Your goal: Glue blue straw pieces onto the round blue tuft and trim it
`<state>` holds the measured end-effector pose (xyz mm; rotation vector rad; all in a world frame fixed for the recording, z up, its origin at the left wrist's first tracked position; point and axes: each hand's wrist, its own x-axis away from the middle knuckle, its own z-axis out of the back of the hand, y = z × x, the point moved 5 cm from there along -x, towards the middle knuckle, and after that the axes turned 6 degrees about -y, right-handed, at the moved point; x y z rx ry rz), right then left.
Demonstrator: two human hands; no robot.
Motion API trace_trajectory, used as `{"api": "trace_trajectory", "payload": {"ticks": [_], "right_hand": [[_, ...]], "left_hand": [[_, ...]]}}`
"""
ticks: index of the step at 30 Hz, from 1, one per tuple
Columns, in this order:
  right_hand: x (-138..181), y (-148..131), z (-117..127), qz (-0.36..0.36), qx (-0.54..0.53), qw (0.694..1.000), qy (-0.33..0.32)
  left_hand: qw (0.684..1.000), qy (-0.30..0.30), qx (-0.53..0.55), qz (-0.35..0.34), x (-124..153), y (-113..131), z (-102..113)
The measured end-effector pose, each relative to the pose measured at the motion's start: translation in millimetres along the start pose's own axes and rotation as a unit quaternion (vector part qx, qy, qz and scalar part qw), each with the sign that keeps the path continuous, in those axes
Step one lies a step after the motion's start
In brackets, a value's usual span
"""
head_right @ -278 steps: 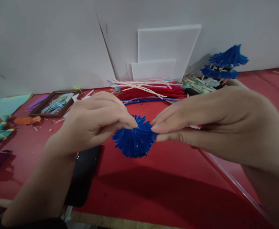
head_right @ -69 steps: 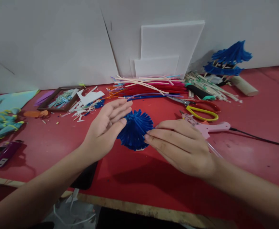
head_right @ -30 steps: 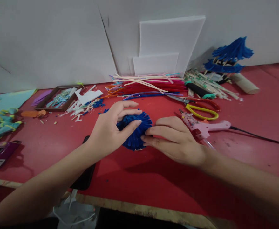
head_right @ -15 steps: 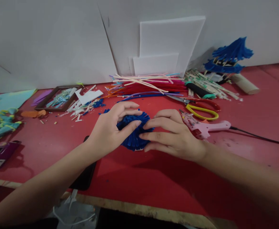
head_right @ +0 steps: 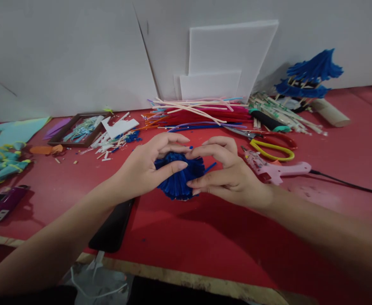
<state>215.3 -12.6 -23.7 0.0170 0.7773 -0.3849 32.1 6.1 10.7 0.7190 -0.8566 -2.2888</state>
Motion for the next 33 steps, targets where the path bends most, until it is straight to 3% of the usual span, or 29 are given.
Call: {"api": "trace_trajectory", "payload": {"ticks": [10, 27, 33], "right_hand": [[6, 4, -13, 0.007, 0.021, 0.999, 0.032], [2, 7, -11, -0.011, -0.014, 1.000, -0.006], [6, -1, 1, 0.006, 0.022, 0.999, 0.031]], "left_hand": [[1.000, -0.019, -0.006, -0.008, -1, 1, 2], [0.999, -0.028, 0.026, 0.012, -1, 1, 0], [0.999, -0.026, 0.020, 0.010, 0, -1, 0]]}}
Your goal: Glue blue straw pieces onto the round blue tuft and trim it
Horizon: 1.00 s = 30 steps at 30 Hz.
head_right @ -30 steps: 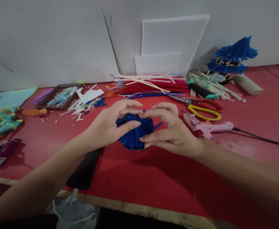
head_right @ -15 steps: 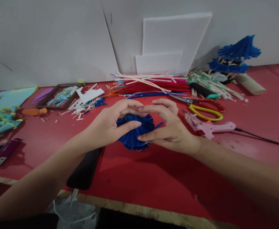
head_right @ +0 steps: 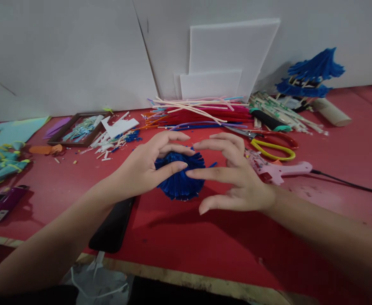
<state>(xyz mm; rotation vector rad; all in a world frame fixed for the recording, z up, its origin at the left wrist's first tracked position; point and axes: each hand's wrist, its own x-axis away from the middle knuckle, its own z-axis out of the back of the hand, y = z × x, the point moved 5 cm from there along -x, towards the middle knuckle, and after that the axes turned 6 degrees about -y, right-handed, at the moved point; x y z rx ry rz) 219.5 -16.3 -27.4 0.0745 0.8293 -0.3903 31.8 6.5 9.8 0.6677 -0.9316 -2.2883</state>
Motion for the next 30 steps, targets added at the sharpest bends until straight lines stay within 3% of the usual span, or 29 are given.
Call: {"api": "trace_trajectory", "payload": {"ticks": [4, 16, 30], "right_hand": [[5, 1, 6, -0.029, 0.040, 0.999, -0.012], [3, -9, -3, -0.006, 0.032, 0.999, 0.007], [-2, -16, 4, 0.087, 0.105, 0.991, 0.004]], "left_hand": [[1.000, -0.019, 0.008, -0.007, -1, -3, 1], [0.997, -0.057, 0.051, -0.023, -4, -7, 5], [0.997, -0.059, 0.025, -0.034, -5, -7, 5]]}}
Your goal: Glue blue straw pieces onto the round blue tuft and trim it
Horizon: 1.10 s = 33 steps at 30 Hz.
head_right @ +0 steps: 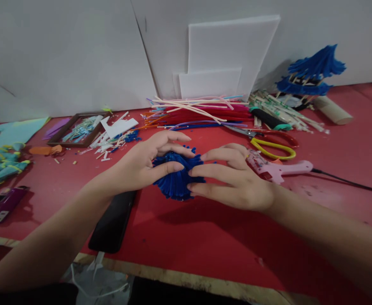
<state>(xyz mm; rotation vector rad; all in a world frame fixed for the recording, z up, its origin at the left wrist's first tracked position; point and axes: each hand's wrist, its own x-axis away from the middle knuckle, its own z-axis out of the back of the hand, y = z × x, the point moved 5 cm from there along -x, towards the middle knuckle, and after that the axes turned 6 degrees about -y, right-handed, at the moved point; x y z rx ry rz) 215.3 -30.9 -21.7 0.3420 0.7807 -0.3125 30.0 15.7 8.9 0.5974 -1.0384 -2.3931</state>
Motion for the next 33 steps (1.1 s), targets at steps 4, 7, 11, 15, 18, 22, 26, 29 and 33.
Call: {"api": "trace_trajectory", "payload": {"ticks": [4, 7, 11, 15, 18, 22, 26, 29, 33], "right_hand": [[-4, -7, 1, 0.036, 0.029, 0.999, -0.002], [-3, -8, -1, 0.022, 0.025, 0.999, -0.003], [-2, -5, -4, -0.024, -0.011, 1.000, -0.006], [-4, -3, -5, -0.032, -0.023, 0.999, -0.035], [-2, -1, -3, -0.036, -0.029, 0.999, -0.021], [2, 5, -4, -0.027, -0.026, 0.999, -0.018], [1, 11, -4, -0.045, -0.032, 0.998, -0.005], [-3, 13, -5, -0.055, -0.047, 0.997, -0.003], [-4, 14, -6, -0.067, -0.068, 0.995, -0.001]], "left_hand": [[1.000, 0.002, -0.005, -0.003, 0, 1, 0], [1.000, 0.005, -0.010, -0.001, 0, 1, 0], [1.000, 0.005, -0.008, -0.001, 0, 1, -1], [1.000, 0.011, -0.008, 0.002, 1, 0, -1], [1.000, 0.013, -0.013, 0.003, 1, 0, -1], [1.000, 0.008, -0.016, 0.003, 1, 2, -1], [1.000, 0.005, -0.004, 0.007, -1, 4, 0], [0.999, 0.003, 0.033, 0.013, -2, 2, 1], [0.997, 0.008, 0.073, 0.020, 0, -1, 1]]}}
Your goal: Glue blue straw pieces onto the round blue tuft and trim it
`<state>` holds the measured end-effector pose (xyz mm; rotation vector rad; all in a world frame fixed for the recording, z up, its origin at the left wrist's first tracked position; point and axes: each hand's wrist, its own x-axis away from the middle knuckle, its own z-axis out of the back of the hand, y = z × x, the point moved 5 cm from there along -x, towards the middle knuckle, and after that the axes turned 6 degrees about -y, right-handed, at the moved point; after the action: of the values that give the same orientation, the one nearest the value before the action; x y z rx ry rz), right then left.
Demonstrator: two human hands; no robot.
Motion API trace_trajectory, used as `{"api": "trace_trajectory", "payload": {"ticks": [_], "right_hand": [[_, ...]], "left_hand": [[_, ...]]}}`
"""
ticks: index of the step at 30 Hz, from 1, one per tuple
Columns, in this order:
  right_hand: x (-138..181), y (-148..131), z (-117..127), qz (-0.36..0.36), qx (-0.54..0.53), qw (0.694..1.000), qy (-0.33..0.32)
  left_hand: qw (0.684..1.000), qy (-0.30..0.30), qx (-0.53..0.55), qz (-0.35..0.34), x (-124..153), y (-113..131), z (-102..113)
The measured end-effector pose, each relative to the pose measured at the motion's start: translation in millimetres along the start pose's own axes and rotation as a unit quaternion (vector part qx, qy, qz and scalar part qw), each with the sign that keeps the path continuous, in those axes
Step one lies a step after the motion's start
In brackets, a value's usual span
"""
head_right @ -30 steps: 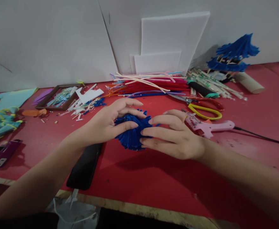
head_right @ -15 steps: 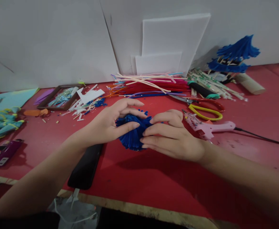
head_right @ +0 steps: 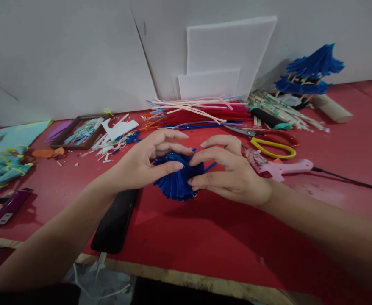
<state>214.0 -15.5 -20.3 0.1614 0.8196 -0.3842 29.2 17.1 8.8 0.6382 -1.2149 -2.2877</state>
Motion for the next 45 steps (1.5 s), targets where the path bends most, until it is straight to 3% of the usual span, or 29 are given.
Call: {"api": "trace_trajectory", "payload": {"ticks": [9, 17, 22, 25, 27, 29, 32, 35, 38, 40, 45], "right_hand": [[6, 0, 1, 0.020, -0.011, 1.000, -0.007], [12, 2, 3, 0.009, 0.016, 1.000, 0.014], [10, 2, 0, 0.003, -0.005, 1.000, 0.007], [9, -2, 5, 0.002, -0.032, 0.999, 0.015], [10, -4, 10, -0.051, -0.060, 0.996, 0.032], [17, 1, 13, -0.187, -0.111, 0.974, 0.057], [35, 5, 6, -0.378, -0.177, 0.906, 0.066], [47, -4, -11, -0.418, -0.208, 0.884, 0.010], [58, -12, -36, -0.453, -0.251, 0.852, -0.078], [64, -15, -50, -0.482, -0.284, 0.823, -0.095], [68, -11, -73, -0.511, -0.399, 0.761, -0.014]], "left_hand": [[1.000, 0.026, -0.005, -0.017, 3, 1, 0], [0.973, 0.200, -0.111, -0.038, 9, 13, 14], [0.960, 0.236, -0.147, -0.035, 13, 19, 15], [0.956, 0.267, -0.119, -0.011, 21, 9, 18], [0.950, 0.301, -0.082, 0.018, 31, -6, 22], [0.949, 0.307, -0.043, 0.049, 42, -24, 23], [0.968, 0.215, 0.022, 0.131, 57, -52, 13], [0.976, 0.101, 0.035, 0.192, 65, -65, -4], [0.985, 0.062, 0.042, 0.154, 60, -67, -19], [0.989, 0.063, 0.042, 0.128, 53, -72, -27], [0.982, 0.135, 0.065, 0.117, 47, -89, -35]]}}
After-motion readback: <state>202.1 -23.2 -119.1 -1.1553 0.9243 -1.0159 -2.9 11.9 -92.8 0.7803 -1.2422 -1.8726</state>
